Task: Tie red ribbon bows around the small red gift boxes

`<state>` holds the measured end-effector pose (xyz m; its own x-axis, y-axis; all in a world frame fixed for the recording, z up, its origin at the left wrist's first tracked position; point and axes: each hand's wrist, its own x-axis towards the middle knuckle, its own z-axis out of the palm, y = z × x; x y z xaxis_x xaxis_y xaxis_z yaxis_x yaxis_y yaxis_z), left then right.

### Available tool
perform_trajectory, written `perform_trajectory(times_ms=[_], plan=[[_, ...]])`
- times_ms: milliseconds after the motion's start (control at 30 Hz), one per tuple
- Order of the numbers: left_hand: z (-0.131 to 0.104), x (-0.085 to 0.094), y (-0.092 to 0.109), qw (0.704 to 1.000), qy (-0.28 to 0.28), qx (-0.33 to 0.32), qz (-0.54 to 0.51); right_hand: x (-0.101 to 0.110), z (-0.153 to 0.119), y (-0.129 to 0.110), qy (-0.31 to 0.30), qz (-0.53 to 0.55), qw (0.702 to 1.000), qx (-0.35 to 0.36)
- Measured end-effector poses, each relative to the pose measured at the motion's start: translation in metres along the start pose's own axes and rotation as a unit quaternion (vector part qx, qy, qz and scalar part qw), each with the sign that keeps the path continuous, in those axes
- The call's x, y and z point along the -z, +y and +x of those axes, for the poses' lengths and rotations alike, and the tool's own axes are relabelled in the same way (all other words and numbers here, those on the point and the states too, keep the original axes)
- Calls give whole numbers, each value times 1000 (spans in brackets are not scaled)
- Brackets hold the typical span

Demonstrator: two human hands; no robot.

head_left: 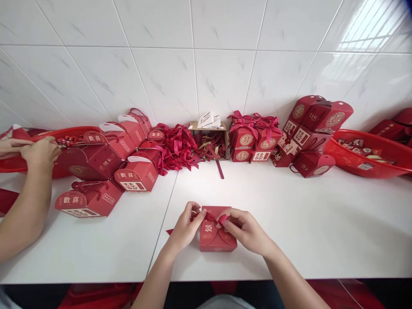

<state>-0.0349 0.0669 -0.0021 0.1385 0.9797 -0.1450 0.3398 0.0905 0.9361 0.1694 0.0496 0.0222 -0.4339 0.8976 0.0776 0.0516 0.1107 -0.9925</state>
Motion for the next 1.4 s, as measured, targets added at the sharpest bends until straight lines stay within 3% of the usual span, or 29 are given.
perform_trajectory(times_ms=[100,300,500,633,833,933,1033,1133,1267,1400], plan=[[-3,4,3,1000,5,8,-1,-8,1,1,68,-30,997,-21],[-15,19,28,997,-74,-8,1,-24,3,-2,163,-135,976,-55],[-26,20,60,987,-157,-17,-13,-32,6,-2,213,-200,952,-89],[-26,20,75,980,-181,-68,-46,-31,7,-6,198,-213,952,-99],[-16,13,99,974,-181,-133,-32,-22,-1,-14,82,-184,979,32],[-8,5,106,974,-160,-156,-45,-22,-2,-11,86,-171,981,14],[-1,1,97,974,-119,-186,-52,-23,1,-6,124,-173,977,5],[1,4,75,982,-53,-183,4,-23,4,-3,134,-166,977,3],[-6,7,45,986,-21,-155,61,-23,4,-1,140,-120,983,-17],[-17,-2,29,985,9,-167,32,-28,4,3,206,-45,977,-34]])
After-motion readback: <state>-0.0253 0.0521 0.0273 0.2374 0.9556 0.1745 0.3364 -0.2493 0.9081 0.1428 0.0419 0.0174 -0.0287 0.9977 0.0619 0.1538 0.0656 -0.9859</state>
